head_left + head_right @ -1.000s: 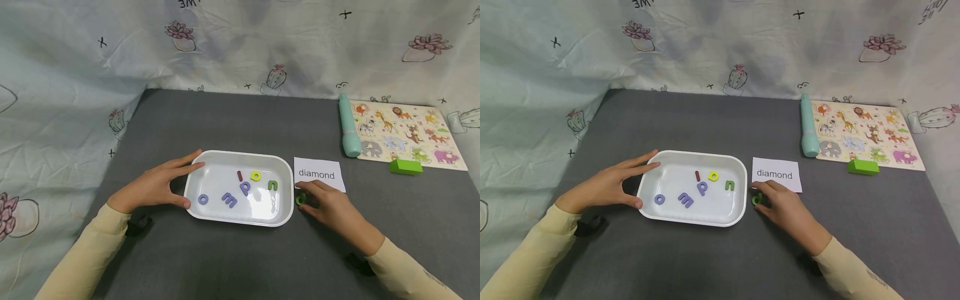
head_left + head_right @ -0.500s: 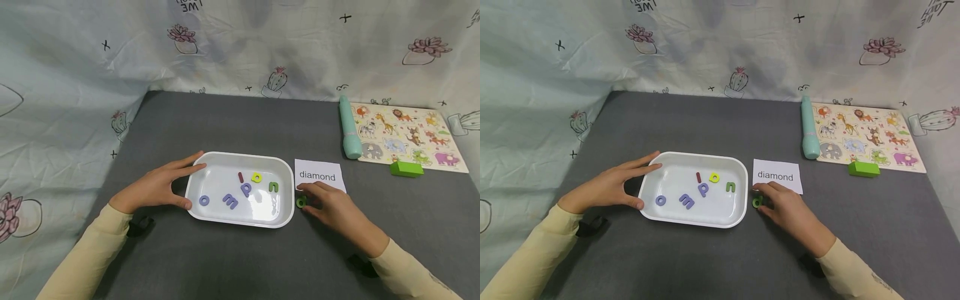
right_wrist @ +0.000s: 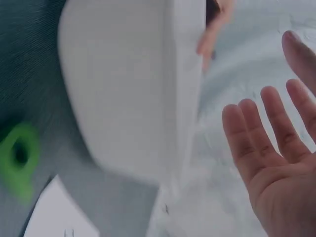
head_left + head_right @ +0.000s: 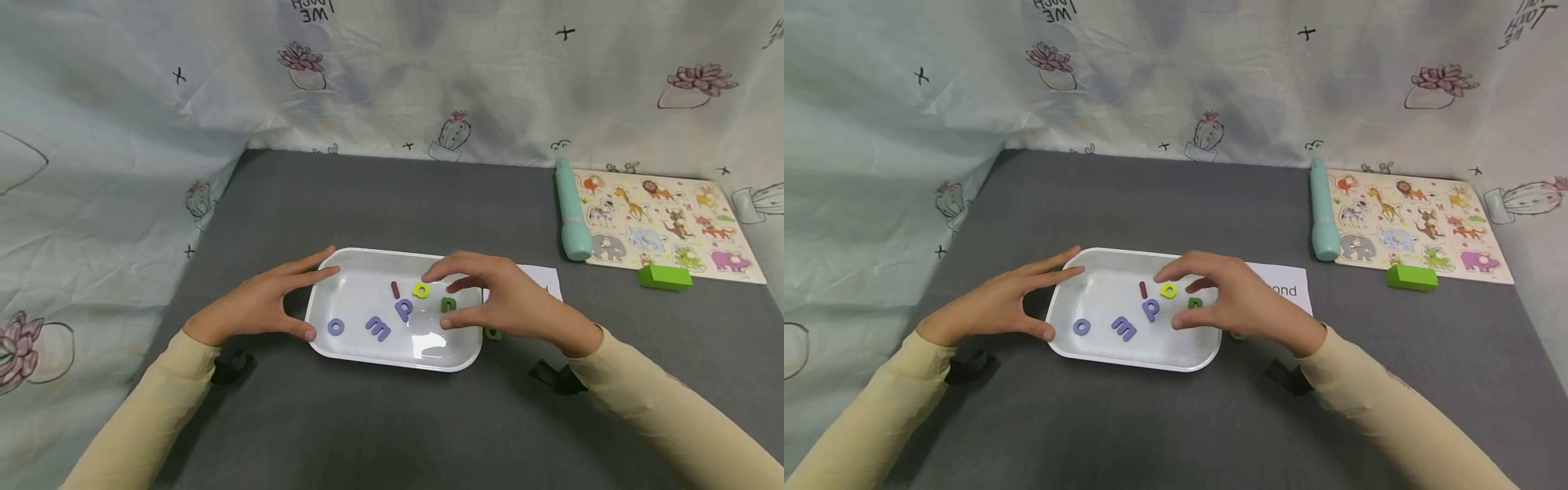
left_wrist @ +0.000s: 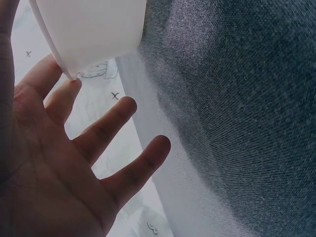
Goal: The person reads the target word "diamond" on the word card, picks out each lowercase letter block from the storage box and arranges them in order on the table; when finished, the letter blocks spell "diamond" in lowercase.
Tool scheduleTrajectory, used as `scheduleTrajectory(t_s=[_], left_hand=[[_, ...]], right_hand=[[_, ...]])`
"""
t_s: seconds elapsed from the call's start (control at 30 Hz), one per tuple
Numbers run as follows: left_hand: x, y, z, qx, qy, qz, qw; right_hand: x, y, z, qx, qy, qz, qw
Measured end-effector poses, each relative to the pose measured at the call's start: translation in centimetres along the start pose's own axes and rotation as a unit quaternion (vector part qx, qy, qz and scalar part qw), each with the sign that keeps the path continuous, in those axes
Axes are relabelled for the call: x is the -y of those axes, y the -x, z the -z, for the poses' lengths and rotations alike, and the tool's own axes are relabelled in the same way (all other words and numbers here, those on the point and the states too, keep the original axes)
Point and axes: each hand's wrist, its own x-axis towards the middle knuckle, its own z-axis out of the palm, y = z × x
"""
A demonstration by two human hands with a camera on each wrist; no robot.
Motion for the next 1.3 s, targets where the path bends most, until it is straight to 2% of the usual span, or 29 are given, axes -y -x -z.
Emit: scheduleTrajectory(t_s=[0.13, 0.23, 0.3, 0.43, 0.57, 0.83, 1.1, 1.3], left_hand=[[0.1, -0.3, -0.3, 0.003, 0.003, -0.001, 1.0000], [0.0, -0.4, -0.3, 0.004, 0.010, -0.001, 0.9999], [0.0, -0.4, -0.4, 0.004, 0.012, -0.001, 0.9999], [-0.1, -0.3, -0.3, 0.002, 0.012, 0.003, 0.9999], [-0.3, -0.3, -0.3, 0.000, 0.010, 0.000, 0.9999], [-0.4, -0.3, -0.1, -0.005, 0.012, -0.004, 0.9999], [-0.3, 0.0, 0.0, -0.008, 0.009, -0.001, 0.9999], [0.0, 0.2, -0.3, -0.008, 0.012, -0.008, 0.9999]], right_hand=[[-1.2, -3.2, -1.7, 0.036, -0.079, -0.030, 0.9958], [-2.2, -4.8, -2.9, 0.055, -0.116, -0.059, 0.9900], [-2.8, -5.6, -3.6, 0.068, -0.120, -0.078, 0.9874], [-3.8, -6.6, -5.0, 0.091, -0.054, -0.066, 0.9922], [-4.5, -7.2, -5.9, 0.085, 0.023, -0.012, 0.9961], [-5.0, -7.8, -6.4, 0.068, 0.130, 0.046, 0.9881], [-5.0, -8.3, -7.3, 0.038, 0.159, 0.082, 0.9831], [-4.7, -8.3, -7.5, 0.025, 0.153, 0.057, 0.9863]])
